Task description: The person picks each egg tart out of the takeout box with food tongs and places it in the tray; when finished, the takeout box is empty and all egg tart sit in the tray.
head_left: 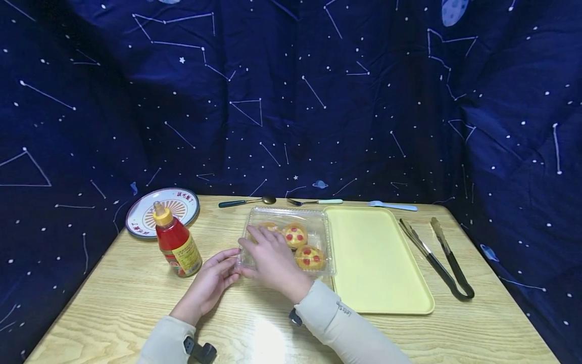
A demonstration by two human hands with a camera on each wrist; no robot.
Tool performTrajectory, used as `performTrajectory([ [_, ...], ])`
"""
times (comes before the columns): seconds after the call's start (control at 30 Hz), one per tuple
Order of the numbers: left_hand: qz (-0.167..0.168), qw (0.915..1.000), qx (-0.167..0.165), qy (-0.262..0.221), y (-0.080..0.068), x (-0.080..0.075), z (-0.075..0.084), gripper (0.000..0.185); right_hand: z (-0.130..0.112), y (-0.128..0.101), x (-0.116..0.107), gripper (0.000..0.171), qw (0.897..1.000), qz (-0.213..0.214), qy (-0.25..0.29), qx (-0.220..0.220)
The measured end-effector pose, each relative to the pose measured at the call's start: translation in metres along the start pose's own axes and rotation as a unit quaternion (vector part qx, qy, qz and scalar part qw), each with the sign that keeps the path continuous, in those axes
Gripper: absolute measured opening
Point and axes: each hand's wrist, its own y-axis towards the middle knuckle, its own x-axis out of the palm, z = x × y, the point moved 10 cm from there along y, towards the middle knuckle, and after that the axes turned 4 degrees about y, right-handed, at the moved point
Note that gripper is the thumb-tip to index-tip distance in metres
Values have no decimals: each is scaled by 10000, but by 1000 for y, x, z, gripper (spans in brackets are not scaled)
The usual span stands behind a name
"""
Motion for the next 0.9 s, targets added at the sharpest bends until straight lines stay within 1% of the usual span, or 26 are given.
performTrajectory([
  [0.13, -163, 9998, -33, -91, 1, -1, -2, 32, 0, -1, 2, 63, 10000, -21, -20, -24],
  [0.33, -547, 9984, 44, -144, 1, 1, -2, 34, 3, 1, 1, 61, 9993, -130, 332, 138],
  [0.47, -697, 9974, 107, -148, 2, 1, -2, 38, 3, 1, 1, 59, 9991, -152, 362, 153],
  [0.57, -756, 9970, 152, -108, 2, 1, -1, 41, 1, 1, 0, 59, 9997, -62, 204, 71],
  [0.67, -778, 9968, 192, -46, 2, 1, 0, 42, -1, 1, -4, 58, 9999, 140, 73, -15],
  [0.77, -743, 9970, 222, 45, 2, 1, 0, 42, -1, 0, -8, 56, 9994, 332, 57, -73],
  [0.9, -664, 9972, 249, 252, 4, 2, 0, 43, -3, 0, -11, 54, 9987, 475, 122, -152],
])
